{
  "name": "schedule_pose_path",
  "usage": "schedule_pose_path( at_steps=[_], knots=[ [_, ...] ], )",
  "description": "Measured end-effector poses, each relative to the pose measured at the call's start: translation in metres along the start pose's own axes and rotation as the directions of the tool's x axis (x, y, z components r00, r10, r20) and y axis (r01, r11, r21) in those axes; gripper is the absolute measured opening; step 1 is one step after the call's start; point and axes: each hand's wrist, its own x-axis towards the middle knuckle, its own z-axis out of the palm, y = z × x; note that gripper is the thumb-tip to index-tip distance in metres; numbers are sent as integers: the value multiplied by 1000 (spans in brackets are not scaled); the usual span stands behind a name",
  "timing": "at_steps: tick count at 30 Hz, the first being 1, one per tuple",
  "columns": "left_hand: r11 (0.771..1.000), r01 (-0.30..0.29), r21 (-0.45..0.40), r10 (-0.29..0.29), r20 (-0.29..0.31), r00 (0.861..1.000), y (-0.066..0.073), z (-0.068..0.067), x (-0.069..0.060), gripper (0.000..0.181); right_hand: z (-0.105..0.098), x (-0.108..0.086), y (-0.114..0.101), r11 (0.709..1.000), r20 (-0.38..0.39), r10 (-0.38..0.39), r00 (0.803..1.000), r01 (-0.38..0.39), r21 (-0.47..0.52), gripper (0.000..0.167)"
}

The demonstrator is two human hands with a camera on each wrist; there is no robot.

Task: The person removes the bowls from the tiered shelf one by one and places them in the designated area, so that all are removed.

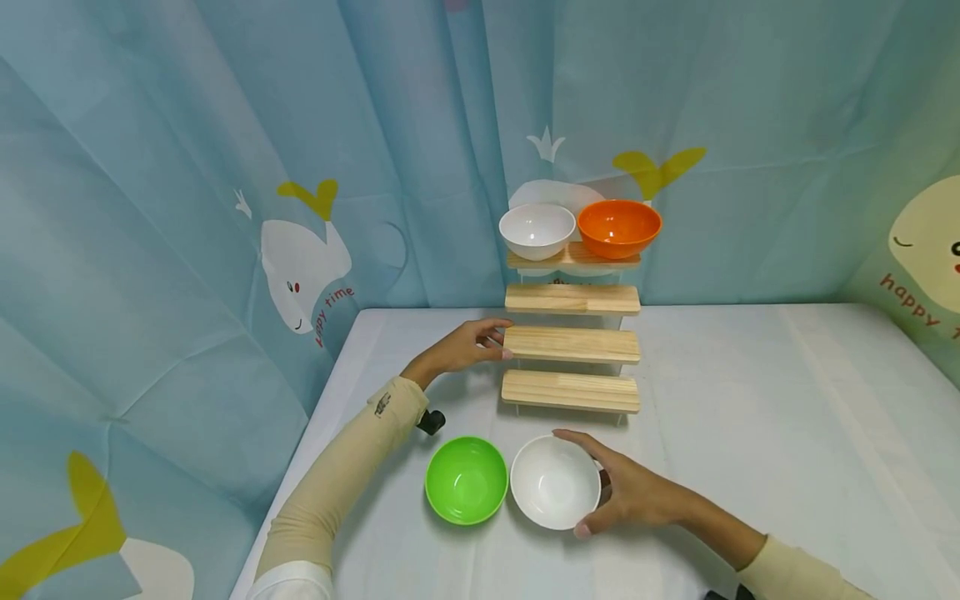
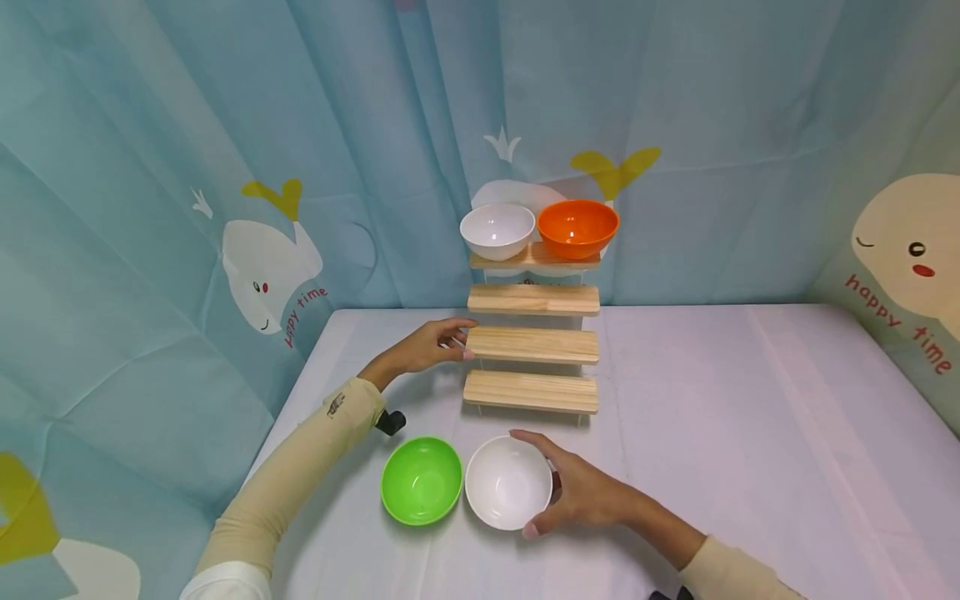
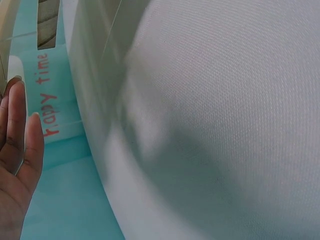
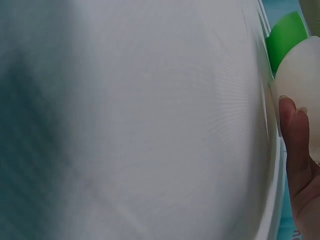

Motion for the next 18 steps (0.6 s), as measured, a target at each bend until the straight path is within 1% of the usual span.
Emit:
schedule_pose_path(
  at_steps=[9, 14, 18],
  knots=[
    [1000, 4, -10, -3, 11, 1000, 2, 0, 0, 61, -2, -2, 5, 1000, 2, -2, 1000, 2, -13, 115],
    [1000, 12, -16, -12, 14, 1000, 2, -1, -1, 62, -2, -3, 5, 1000, 25, 0, 1000, -1, 9, 115],
    [1000, 15, -16, -15, 15, 1000, 2, -1, -1, 63, -1, -3, 5, 1000, 27, 13, 1000, -14, 21, 114]
  ],
)
